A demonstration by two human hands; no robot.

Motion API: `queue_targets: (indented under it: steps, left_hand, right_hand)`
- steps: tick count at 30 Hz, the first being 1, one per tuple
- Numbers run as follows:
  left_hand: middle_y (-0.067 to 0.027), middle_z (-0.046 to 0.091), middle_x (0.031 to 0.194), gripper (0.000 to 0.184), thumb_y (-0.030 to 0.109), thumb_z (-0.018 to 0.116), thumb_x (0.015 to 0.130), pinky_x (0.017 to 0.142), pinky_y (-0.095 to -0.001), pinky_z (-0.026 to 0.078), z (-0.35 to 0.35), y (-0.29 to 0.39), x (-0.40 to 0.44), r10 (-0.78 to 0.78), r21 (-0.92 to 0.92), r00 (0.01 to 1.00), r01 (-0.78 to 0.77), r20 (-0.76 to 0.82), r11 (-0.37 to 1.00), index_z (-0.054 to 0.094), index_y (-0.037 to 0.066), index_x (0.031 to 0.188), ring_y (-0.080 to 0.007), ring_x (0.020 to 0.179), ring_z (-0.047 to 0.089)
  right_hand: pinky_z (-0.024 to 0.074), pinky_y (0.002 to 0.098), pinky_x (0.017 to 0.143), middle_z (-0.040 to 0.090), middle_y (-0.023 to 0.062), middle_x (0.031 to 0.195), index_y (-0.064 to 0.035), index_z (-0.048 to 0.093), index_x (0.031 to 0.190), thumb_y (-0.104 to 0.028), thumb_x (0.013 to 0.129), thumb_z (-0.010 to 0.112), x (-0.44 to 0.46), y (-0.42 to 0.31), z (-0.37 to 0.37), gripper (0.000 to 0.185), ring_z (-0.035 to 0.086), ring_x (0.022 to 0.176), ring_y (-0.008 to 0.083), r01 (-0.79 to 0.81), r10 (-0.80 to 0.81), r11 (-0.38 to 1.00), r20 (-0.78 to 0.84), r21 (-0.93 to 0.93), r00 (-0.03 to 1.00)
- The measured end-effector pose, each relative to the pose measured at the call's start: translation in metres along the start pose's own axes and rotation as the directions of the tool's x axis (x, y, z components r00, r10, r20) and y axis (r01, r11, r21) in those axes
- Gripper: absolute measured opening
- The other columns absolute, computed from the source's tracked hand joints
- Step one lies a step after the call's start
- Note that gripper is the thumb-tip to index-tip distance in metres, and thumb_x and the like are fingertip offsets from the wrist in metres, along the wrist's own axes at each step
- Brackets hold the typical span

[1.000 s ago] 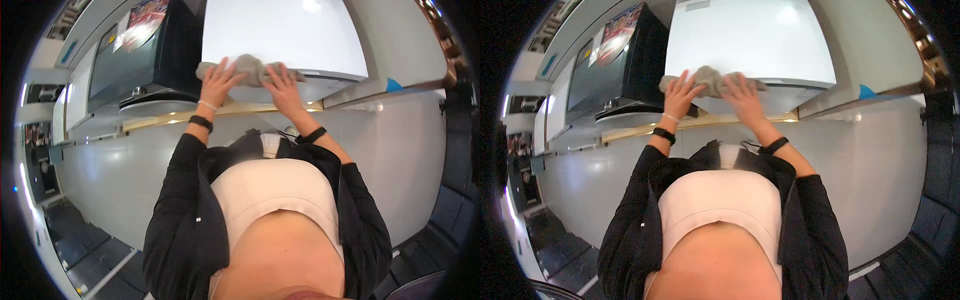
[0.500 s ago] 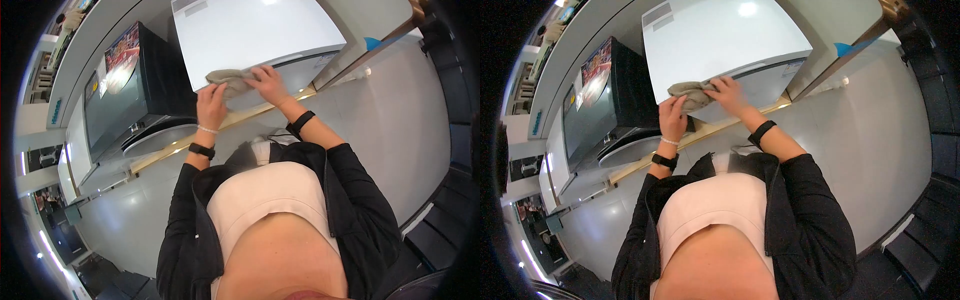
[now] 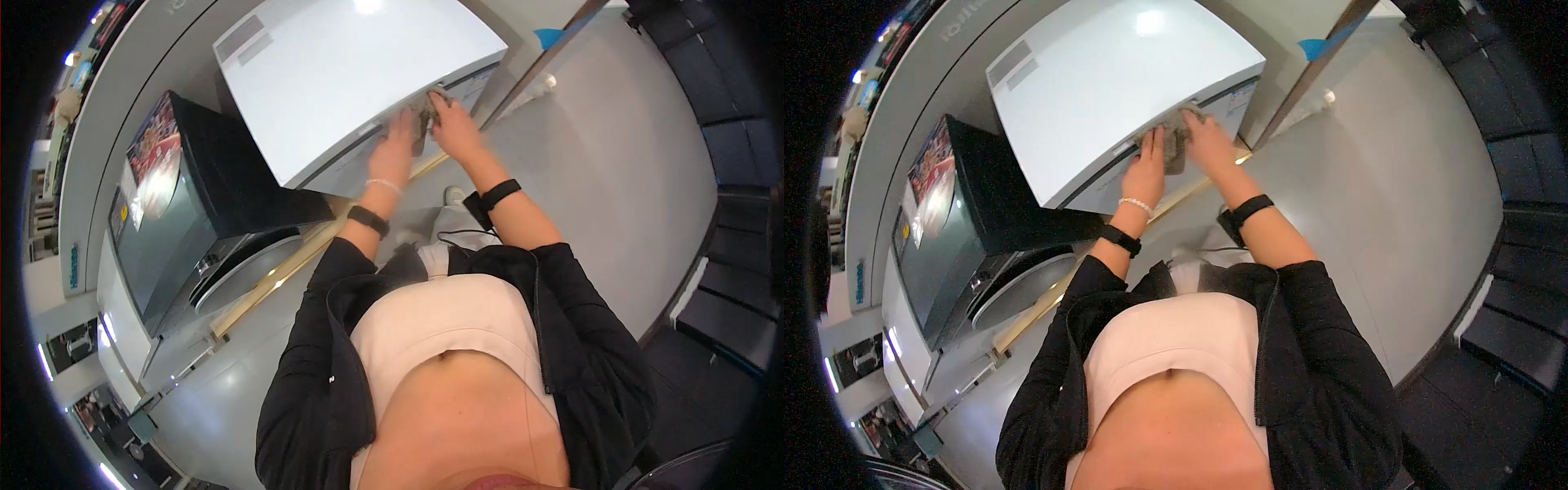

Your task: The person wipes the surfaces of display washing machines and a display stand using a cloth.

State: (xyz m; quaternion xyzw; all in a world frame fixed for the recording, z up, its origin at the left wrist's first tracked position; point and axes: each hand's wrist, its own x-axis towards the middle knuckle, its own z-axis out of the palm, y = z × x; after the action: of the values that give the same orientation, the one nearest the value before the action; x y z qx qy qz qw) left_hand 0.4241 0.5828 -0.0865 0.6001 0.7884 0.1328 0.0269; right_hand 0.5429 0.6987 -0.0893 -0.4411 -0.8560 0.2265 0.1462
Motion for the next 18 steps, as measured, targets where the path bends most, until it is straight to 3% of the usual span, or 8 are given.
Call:
queue_targets:
  steps: [1, 2, 5, 8, 11, 12, 14, 18]
  left_hand:
    - [-0.0142, 0.043, 0.147, 0.076, -0.002, 0.057, 0.08, 0.076, -0.0397, 0.058, 0.001, 0.0, 0.001, -0.029, -0.02, 0.999, 0.03, 0.038, 0.999, 0.029, 0.011, 0.15, -0.0369, 0.089, 0.067]
    - [-0.0136, 0.04, 0.149, 0.076, -0.002, 0.056, 0.081, 0.075, -0.0415, 0.059, 0.008, -0.007, -0.002, 0.022, -0.018, 0.999, -0.023, -0.038, 1.0, 0.027, 0.01, 0.15, -0.0399, 0.09, 0.067]
    - [-0.0129, 0.045, 0.145, 0.071, 0.002, 0.053, 0.084, 0.071, -0.0404, 0.059, 0.019, -0.027, -0.019, 0.013, -0.008, 0.984, -0.014, -0.175, 1.0, 0.029, 0.011, 0.15, -0.0367, 0.093, 0.067]
    - [-0.0179, 0.043, 0.145, 0.07, 0.0, 0.053, 0.084, 0.075, -0.0417, 0.059, 0.003, -0.031, -0.033, -0.063, -0.006, 0.992, 0.063, -0.111, 0.998, 0.029, 0.007, 0.149, -0.0403, 0.096, 0.065]
    - [-0.024, 0.039, 0.146, 0.07, -0.001, 0.055, 0.083, 0.079, -0.0428, 0.057, -0.001, -0.018, -0.028, -0.154, -0.1, 0.987, 0.148, -0.052, 0.984, 0.029, 0.004, 0.148, -0.0421, 0.101, 0.063]
    - [-0.0287, 0.034, 0.147, 0.072, -0.001, 0.056, 0.082, 0.083, -0.0449, 0.056, -0.005, -0.009, -0.027, -0.204, -0.167, 0.979, 0.199, -0.013, 0.966, 0.029, 0.002, 0.148, -0.045, 0.111, 0.058]
    - [-0.0279, 0.032, 0.149, 0.073, -0.001, 0.057, 0.081, 0.087, -0.0464, 0.054, 0.002, 0.001, -0.017, -0.234, -0.224, 0.972, 0.222, -0.028, 0.949, 0.028, 0.002, 0.148, -0.0453, 0.117, 0.054]
    - [-0.0229, 0.034, 0.151, 0.074, 0.0, 0.058, 0.08, 0.093, -0.047, 0.051, 0.007, 0.032, 0.016, -0.221, -0.269, 0.975, 0.204, -0.035, 0.941, 0.03, 0.006, 0.148, -0.043, 0.125, 0.049]
  right_hand:
    - [0.05, 0.0479, 0.09, 0.053, 0.0258, 0.12, -0.0158, 0.043, 0.143, -0.012, 0.081, 0.063, -0.002, -0.001, 0.01, 0.065, 0.057, 0.108, 0.0436, 0.015, -0.014, 0.995, -0.009, 0.103, 1.0]
    - [0.0492, 0.048, 0.092, 0.053, 0.0276, 0.123, -0.0148, 0.04, 0.145, -0.012, 0.081, 0.062, -0.003, -0.001, 0.018, 0.067, 0.056, 0.108, 0.0448, 0.033, -0.029, 0.978, -0.02, 0.205, 0.999]
    - [0.0519, 0.0489, 0.087, 0.053, 0.0284, 0.119, -0.0166, 0.037, 0.146, -0.013, 0.084, 0.063, -0.004, -0.009, 0.026, 0.068, 0.058, 0.106, 0.0456, 0.132, -0.148, 0.962, 0.051, 0.239, 0.988]
    - [0.0523, 0.0484, 0.087, 0.053, 0.0276, 0.119, -0.0172, 0.037, 0.147, -0.014, 0.084, 0.063, -0.005, -0.013, 0.029, 0.068, 0.059, 0.105, 0.0448, 0.169, -0.211, 0.946, 0.131, 0.277, 0.969]
    - [0.0507, 0.0464, 0.089, 0.055, 0.0252, 0.12, -0.016, 0.041, 0.145, -0.014, 0.082, 0.058, 0.001, -0.021, -0.011, 0.065, 0.059, 0.105, 0.0428, 0.132, -0.198, 0.969, 0.332, 0.211, 0.922]
    - [0.0516, 0.0466, 0.087, 0.056, 0.0249, 0.118, -0.0176, 0.04, 0.145, -0.014, 0.083, 0.06, 0.004, -0.017, -0.016, 0.066, 0.06, 0.104, 0.042, 0.178, -0.238, 0.964, 0.348, 0.196, 0.907]
    - [0.0535, 0.047, 0.085, 0.057, 0.0243, 0.115, -0.0207, 0.038, 0.147, -0.016, 0.084, 0.063, 0.016, -0.001, -0.025, 0.067, 0.063, 0.102, 0.0403, 0.277, -0.322, 0.946, 0.38, 0.169, 0.867]
    - [0.0525, 0.0464, 0.083, 0.059, 0.0225, 0.112, -0.0205, 0.044, 0.143, -0.015, 0.083, 0.061, 0.038, 0.039, -0.058, 0.062, 0.062, 0.1, 0.0385, 0.288, -0.332, 0.943, 0.407, 0.167, 0.851]
